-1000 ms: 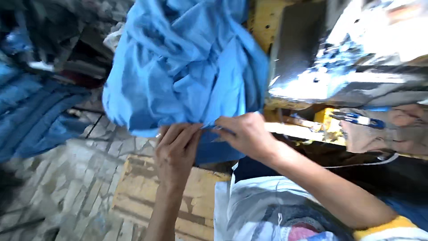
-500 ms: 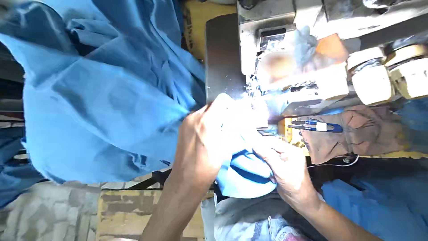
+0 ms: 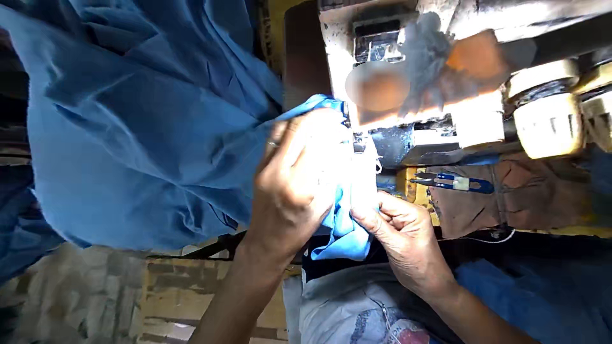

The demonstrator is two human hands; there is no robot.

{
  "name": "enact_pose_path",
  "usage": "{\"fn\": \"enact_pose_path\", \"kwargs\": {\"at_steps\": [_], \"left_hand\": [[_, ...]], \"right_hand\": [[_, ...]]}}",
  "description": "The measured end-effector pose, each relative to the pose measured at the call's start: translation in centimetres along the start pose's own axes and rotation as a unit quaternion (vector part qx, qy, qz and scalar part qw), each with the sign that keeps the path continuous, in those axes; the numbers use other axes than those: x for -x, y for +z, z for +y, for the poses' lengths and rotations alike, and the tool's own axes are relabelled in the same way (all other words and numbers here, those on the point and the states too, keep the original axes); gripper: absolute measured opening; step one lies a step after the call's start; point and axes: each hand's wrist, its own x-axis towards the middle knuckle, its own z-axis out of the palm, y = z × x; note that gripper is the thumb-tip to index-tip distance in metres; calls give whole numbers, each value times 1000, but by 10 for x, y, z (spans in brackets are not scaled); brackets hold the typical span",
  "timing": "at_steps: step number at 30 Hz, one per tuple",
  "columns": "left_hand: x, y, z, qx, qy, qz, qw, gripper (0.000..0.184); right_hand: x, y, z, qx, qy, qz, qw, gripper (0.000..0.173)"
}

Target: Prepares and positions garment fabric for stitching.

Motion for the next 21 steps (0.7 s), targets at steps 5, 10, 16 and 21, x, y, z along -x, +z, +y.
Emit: {"fn": "enact_pose_path", "kwargs": {"at_steps": [5, 10, 16, 21], "left_hand": [[-3, 5, -11, 54, -16, -37, 998, 15], [-8, 1, -14, 48, -3, -41, 998, 17], [26, -4, 12, -9, 27, 3, 1000, 18], [35, 9, 18, -64, 17, -13, 998, 25]], "right_hand": [[-1, -2, 1, 8, -4, 2, 1000, 9], [-2, 1, 1, 16, -8, 6, 1000, 9], [1, -1, 3, 27, -22, 11, 999, 11], [-4, 1, 3, 16, -3, 12, 1000, 14]]}}
